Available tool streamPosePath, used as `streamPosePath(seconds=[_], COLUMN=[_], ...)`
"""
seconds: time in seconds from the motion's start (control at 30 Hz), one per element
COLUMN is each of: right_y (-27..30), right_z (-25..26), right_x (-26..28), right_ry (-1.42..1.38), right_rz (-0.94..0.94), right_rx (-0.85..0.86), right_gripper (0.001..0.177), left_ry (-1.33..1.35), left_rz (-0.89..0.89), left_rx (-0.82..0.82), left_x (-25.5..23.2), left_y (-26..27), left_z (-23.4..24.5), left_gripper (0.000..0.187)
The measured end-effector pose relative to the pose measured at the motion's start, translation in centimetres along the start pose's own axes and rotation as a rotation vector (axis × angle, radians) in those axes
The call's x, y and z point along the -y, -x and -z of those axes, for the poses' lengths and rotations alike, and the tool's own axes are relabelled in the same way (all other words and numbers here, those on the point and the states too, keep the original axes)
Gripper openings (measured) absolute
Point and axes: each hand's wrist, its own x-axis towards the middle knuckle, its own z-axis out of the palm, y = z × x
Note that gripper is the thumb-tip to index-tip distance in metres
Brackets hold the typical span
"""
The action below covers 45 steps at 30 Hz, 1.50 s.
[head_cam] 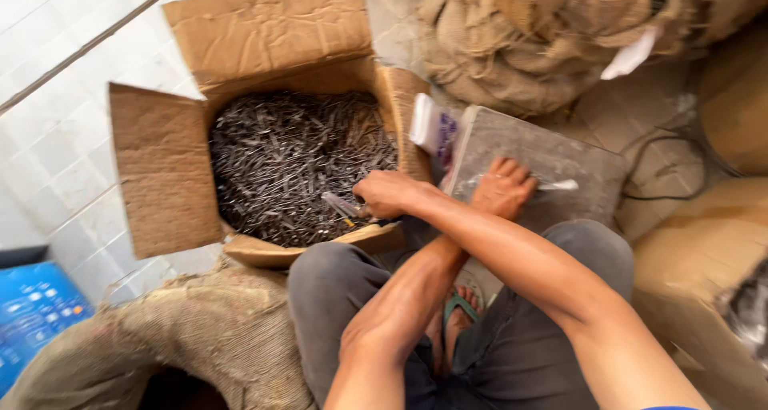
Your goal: The person fills plastic bags with handfuls of nails from a large cardboard box and places the filled bags on a scale or sets them aside.
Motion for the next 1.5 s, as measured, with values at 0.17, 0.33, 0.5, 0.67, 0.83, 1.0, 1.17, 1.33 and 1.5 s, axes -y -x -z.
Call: streamPosePath(seconds=[0.17,0.33,0.5,0.67,0.83,1.0,1.17,1.33,1.5], right_y=[-6.9,-6.5,-7.6,-7.9,-4.1,7.4,17.4,21.6,20.7], right_z=[-4.1,-6.3,-7.0,-5.2,-4.2,2.4,2.3,-1.0,-5.2], right_x=[1.8,0.2,0.0,-0.6,-3.0,-3.7,-10.3,-19.1,-22.0], right_ry=[0.097,0.145,0.083,-0.304,-1.443,-2.013,-1.722,-1.096,-0.614], right_rz=[-0.112,-0.061,-0.077,-0.179,-0.184,0.278,0.122,-0.363,-0.570], right_rx=[0.116,0.053,-0.005,0.029,-0.035,-0.339,-0.887,-1.405,-1.517], right_gripper=[0.056,0.069,0.059,0.047,0.027,0.061,0.034,0.025,0.048], left_ry=[0.004,0.047,0.081,0.075,0.061,0.008,0.035,0.001,-0.041], left_rz=[-0.023,-0.033,-0.014,-0.029,-0.036,-0.043,0.039,0.087,0.026], left_rx=[-0.084,-0.214,-0.220,-0.196,-0.047,0.007,-0.016,0.157,0.212], left_x=[-0.2,-0.7,-0.6,-0.2,-0.6,1.6,2.9,3.4,3.5], left_y=[-0.2,-0.1,0.2,0.6,1.2,0.9,1.1,-0.3,-0.4], left_z=[2.7,3.0,3.4,1.5,-0.6,-3.1,-2.9,-1.7,-1.7], left_gripper=[0.011,0.012,0.017,0.013,0.007,0.012,0.016,0.029,0.031])
